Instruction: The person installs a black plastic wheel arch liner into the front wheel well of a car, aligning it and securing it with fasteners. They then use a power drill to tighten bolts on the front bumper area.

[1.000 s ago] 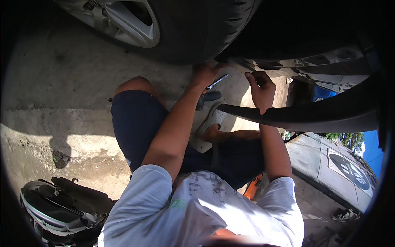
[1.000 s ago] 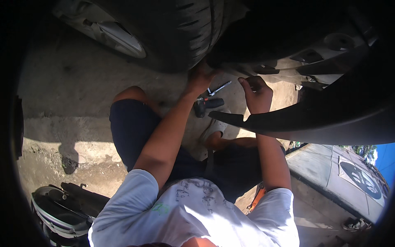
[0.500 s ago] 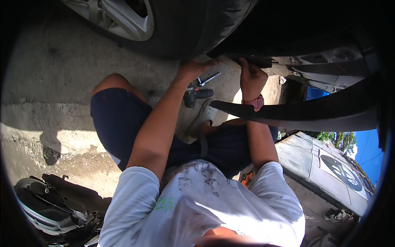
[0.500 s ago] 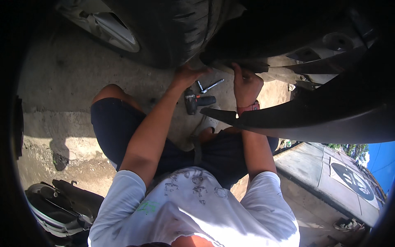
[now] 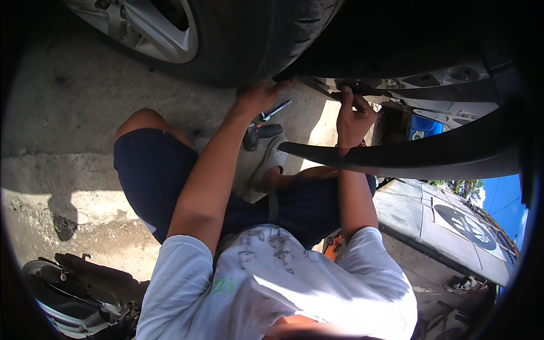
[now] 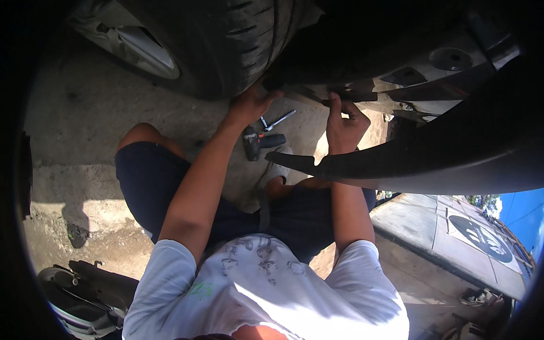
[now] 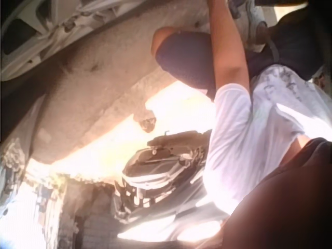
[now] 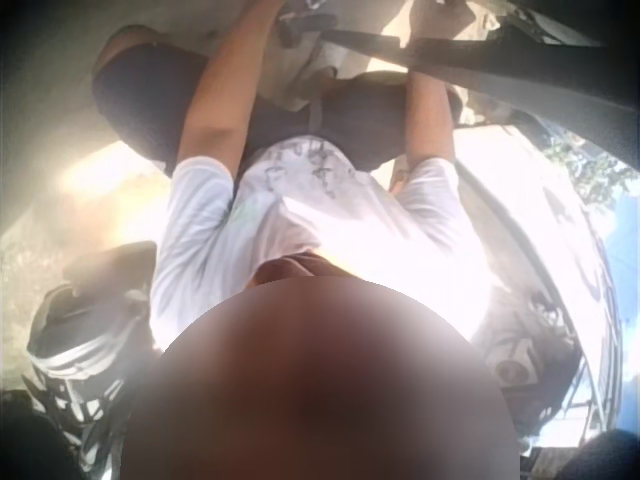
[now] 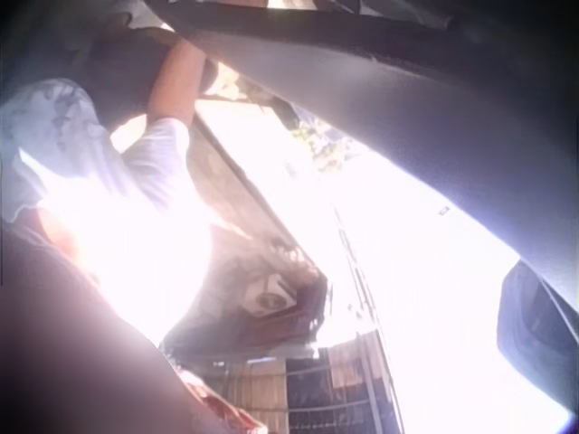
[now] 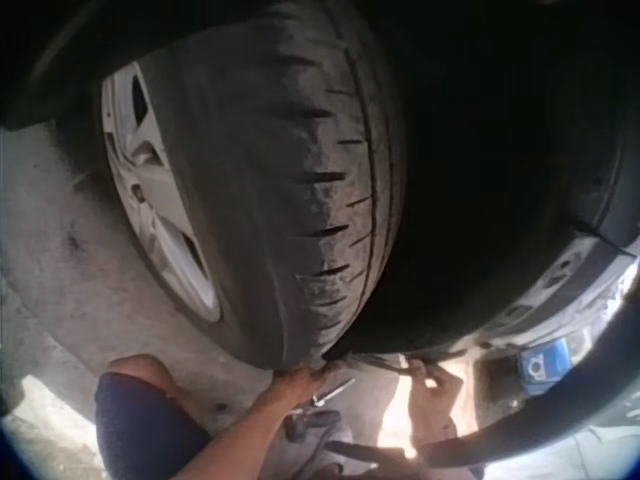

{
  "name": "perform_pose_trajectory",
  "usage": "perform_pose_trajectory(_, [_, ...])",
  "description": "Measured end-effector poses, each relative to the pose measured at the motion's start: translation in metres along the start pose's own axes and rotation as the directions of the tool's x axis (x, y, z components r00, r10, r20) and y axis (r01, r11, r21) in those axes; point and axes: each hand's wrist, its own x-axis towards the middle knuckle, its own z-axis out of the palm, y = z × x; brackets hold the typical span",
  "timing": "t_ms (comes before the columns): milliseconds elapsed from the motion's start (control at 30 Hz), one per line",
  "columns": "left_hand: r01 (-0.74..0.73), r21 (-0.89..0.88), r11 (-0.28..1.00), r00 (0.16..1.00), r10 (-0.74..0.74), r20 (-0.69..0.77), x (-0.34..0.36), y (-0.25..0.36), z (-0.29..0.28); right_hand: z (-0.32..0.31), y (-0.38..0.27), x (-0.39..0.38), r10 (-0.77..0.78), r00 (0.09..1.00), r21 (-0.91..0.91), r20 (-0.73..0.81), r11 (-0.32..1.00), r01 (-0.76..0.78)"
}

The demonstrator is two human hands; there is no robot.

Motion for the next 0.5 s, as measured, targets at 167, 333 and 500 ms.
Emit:
perform_pose_trajectory(167, [-0.188,-0.134,0.973,0.974,0.167,-0.153,-0.011,0.040,-0.007,0.002,0.006,0.004,-0.072,0.997,0.061,0.004,0.996,0.072])
perform_pose_trajectory(333, [-0.494,-0.362,0.790,0.835,0.315,-0.452,0.002,0.116,-0.009,-0.005,0.011,0.007,-0.108,0.993,-0.025,0.043,0.994,0.109])
perform_pose_trajectory(500, [-0.481,-0.408,0.776,0.865,0.345,-0.365,0.012,0.144,-0.021,-0.004,0.013,0.009,-0.159,0.987,-0.069,0.014,0.985,0.160])
